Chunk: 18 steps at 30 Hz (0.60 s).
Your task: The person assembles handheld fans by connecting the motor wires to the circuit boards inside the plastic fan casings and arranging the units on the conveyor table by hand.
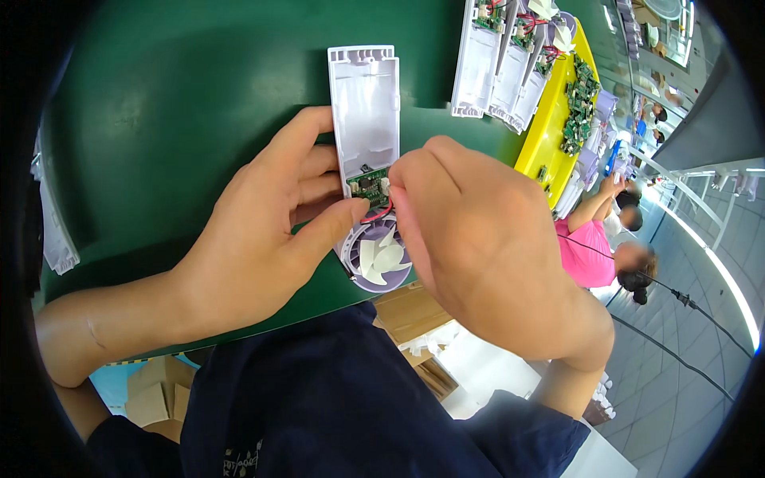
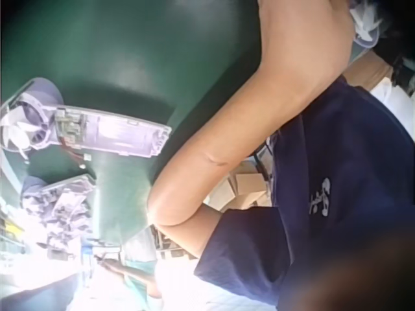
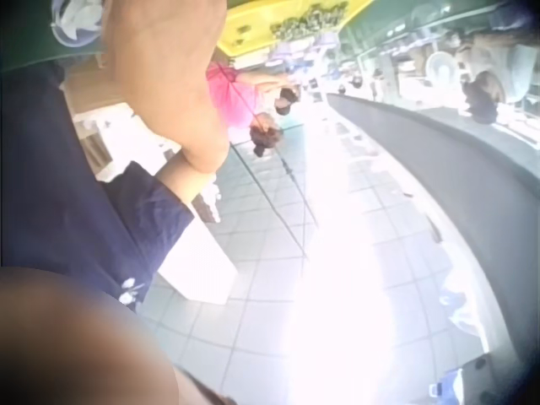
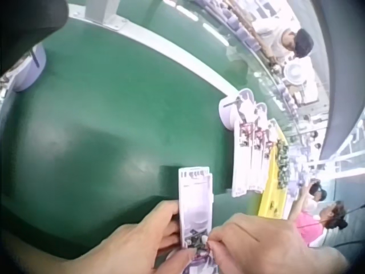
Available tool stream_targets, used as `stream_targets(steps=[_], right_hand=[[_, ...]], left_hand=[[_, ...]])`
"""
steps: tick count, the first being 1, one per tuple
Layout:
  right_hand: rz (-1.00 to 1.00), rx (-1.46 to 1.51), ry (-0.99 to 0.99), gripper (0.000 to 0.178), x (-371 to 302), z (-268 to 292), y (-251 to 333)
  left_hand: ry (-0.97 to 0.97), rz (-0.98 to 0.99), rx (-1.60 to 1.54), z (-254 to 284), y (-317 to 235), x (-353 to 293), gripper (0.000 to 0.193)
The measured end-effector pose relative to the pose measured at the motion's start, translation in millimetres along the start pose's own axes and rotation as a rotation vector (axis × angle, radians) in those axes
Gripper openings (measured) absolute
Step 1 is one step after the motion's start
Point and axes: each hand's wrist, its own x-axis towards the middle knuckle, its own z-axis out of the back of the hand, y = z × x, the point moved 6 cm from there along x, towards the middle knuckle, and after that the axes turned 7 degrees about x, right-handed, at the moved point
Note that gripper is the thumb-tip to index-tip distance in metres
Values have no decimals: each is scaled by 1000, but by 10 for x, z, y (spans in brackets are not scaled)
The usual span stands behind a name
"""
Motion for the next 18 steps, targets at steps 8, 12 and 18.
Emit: stream_targets(steps=[8,12,18], right_hand=[[66,-15,-85,9,-97,18,-79],[-56,257,-324,31,-355,-198,-238],[-142,66,-393,77,-656,-372,-4]], left_hand=[[-22,-101,-45,-80,-22,18,44],[-145,-163,-100,-35,78,-72,41],[-236,-34,-146,-148,-32,-408,61]])
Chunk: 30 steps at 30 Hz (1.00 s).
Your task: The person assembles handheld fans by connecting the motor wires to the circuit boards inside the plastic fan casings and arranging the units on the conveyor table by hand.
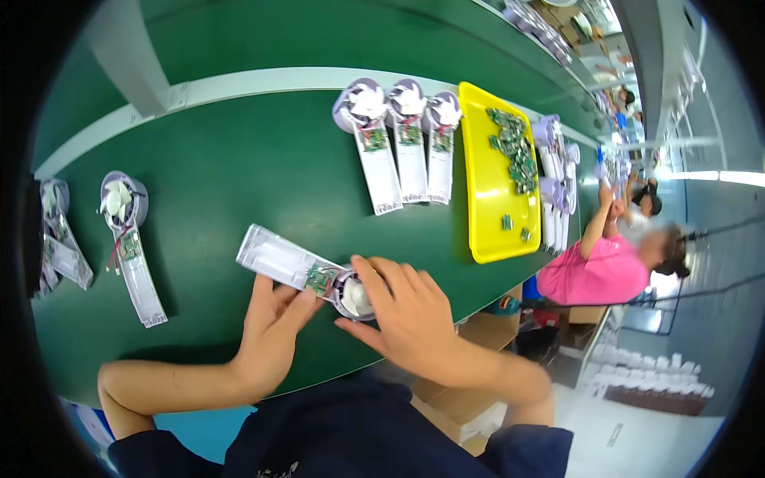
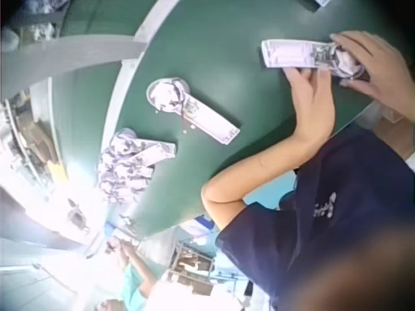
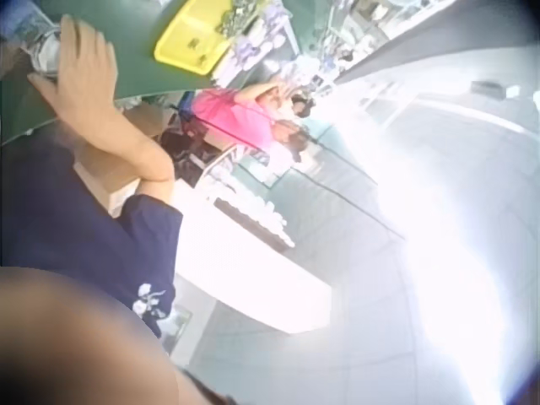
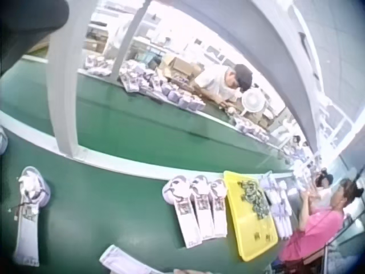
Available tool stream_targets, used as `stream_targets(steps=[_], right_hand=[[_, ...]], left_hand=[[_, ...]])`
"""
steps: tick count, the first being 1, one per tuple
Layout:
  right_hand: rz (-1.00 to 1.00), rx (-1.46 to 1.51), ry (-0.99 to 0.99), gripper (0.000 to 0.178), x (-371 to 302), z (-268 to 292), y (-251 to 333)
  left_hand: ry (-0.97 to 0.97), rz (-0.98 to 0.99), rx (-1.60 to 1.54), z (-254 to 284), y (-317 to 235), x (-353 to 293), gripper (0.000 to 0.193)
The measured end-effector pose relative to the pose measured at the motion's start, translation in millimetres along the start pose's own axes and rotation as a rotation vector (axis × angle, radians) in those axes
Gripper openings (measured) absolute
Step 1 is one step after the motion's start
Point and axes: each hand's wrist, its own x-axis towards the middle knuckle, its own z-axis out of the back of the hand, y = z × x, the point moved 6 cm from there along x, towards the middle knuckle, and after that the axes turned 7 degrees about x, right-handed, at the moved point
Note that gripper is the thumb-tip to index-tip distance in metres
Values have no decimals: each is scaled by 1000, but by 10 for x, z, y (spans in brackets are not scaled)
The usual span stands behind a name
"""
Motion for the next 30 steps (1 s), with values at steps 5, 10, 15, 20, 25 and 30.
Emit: stream_targets(steps=[5,10,15,20,25,30], right_hand=[[307,-46,45,69,488,57,-58],[682,-337,-147,36,1199,159,65],[624,-480,-49,53,1789,374,-206],[637,-139,-232,66,1687,366,147],[757,183,-230,51,1219,44,347],[870,389,-174,50,1134,-518,664]], left_hand=[[194,241,53,-104,392,-624,67],[614,-93,531,-255,371,-539,25],[562,-397,663,-226,191,-506,21],[-27,-1246,995,-23,-891,-664,36],[-870,-918,1590,933,-1405,-515,99],[-857,-521,1225,1922,-1215,-622,102]])
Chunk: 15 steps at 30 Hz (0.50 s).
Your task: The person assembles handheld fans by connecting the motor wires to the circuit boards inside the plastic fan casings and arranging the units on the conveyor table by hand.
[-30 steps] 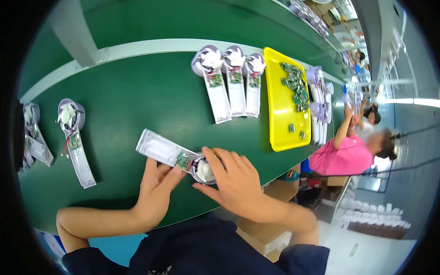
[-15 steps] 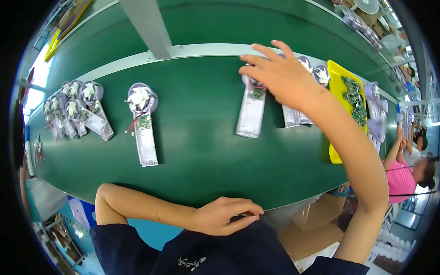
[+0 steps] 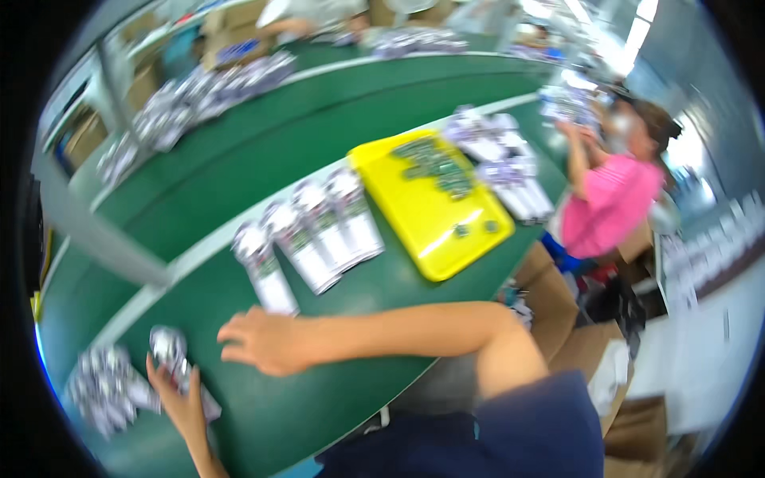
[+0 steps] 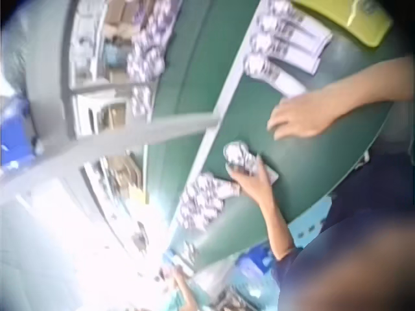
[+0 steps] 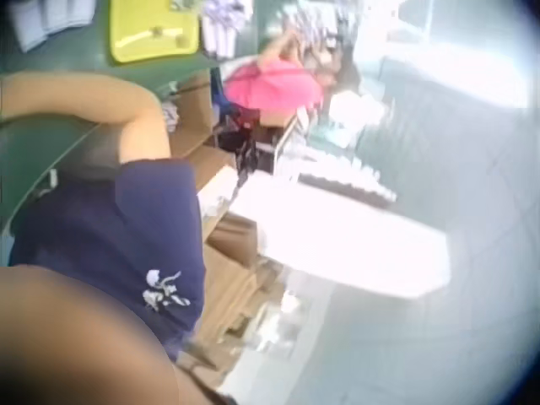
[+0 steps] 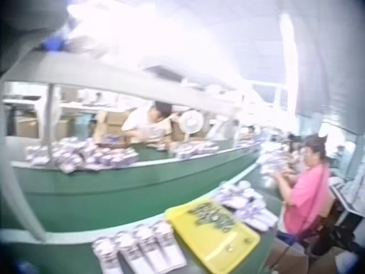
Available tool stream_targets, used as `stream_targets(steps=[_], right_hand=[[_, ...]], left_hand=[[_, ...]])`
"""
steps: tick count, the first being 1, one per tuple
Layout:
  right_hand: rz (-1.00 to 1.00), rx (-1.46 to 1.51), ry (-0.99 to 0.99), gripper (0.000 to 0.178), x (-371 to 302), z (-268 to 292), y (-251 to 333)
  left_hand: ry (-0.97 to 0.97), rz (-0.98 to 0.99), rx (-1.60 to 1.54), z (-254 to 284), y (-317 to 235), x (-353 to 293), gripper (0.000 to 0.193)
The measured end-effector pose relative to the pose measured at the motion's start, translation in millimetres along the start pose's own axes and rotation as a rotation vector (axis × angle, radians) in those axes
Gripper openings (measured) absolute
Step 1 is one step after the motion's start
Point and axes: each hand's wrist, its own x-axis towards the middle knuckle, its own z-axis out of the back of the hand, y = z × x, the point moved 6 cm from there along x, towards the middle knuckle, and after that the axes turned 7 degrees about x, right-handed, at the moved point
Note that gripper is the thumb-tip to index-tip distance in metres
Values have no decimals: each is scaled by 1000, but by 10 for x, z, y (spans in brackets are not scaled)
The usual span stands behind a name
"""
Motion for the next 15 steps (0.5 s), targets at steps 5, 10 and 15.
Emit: stream_targets(steps=[5,10,15], right_hand=[[-117,4,-109,43,-434,379,173],[-139,6,-284,30,-810,508,442],[-324,-98,-319,26,-1109,540,428]], left_hand=[[303,-194,-39,-338,-868,-279,85],[629,-266,-176,-730,-1198,-752,85],[616,-624,-140,-1142,-1767,-858,88]])
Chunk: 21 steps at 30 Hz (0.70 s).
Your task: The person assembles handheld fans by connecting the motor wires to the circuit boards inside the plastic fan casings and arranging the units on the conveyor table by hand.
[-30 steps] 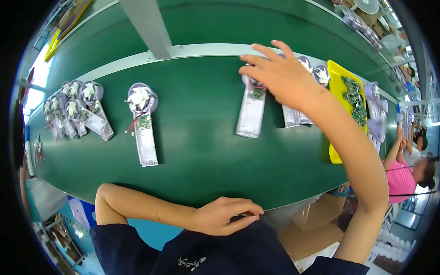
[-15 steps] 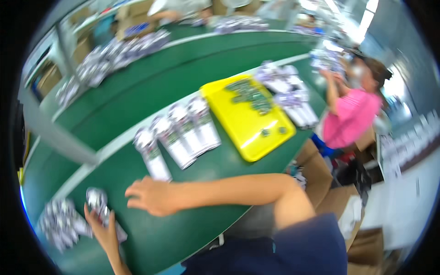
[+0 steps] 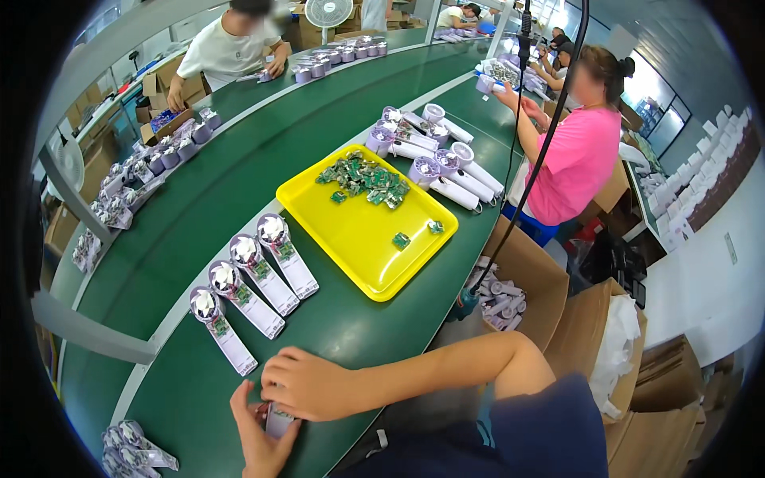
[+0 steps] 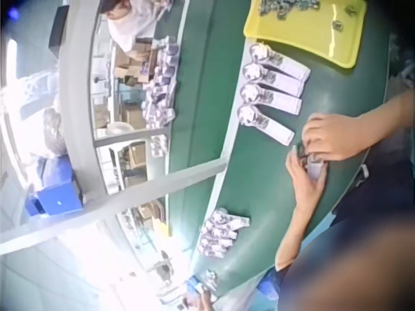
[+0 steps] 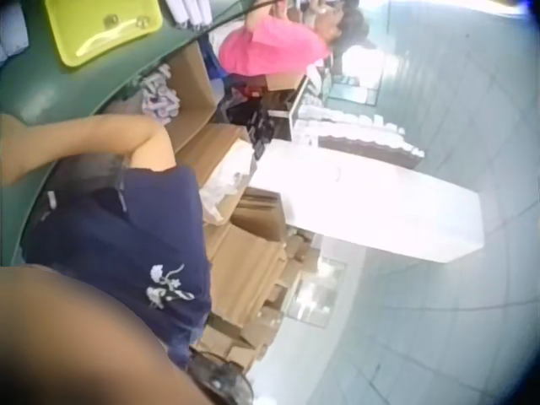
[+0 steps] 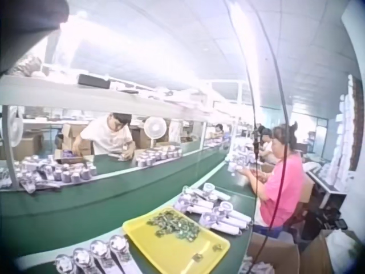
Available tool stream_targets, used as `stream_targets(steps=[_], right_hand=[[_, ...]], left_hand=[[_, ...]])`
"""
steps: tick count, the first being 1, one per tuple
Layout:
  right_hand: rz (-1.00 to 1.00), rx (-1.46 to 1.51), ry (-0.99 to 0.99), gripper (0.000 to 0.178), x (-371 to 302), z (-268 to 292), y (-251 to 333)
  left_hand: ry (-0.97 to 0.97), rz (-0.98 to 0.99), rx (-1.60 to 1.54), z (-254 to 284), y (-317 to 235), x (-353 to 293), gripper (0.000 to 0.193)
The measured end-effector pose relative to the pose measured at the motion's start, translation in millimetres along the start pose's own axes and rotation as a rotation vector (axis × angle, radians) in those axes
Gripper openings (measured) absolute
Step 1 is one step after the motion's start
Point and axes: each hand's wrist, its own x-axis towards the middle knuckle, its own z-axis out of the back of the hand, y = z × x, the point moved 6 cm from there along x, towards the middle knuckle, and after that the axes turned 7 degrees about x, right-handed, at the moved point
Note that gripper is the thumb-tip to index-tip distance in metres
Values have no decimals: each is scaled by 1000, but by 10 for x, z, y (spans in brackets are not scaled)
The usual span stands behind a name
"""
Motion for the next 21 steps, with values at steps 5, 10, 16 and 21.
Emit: stream_targets(steps=[5,10,16,21], right_hand=[[-70,-202,-56,19,-13,303,-82],[-200,-235,234,18,-127,110,-252],[-303,-24,282,13,-98,132,-352],[-348,147,257,15,-64,159,-400]], left_hand=[[158,-119,-89,-257,-93,219,108],[154,-149,-275,-354,74,312,110],[81,25,-409,-408,331,293,60],[58,55,-462,-332,396,304,32]])
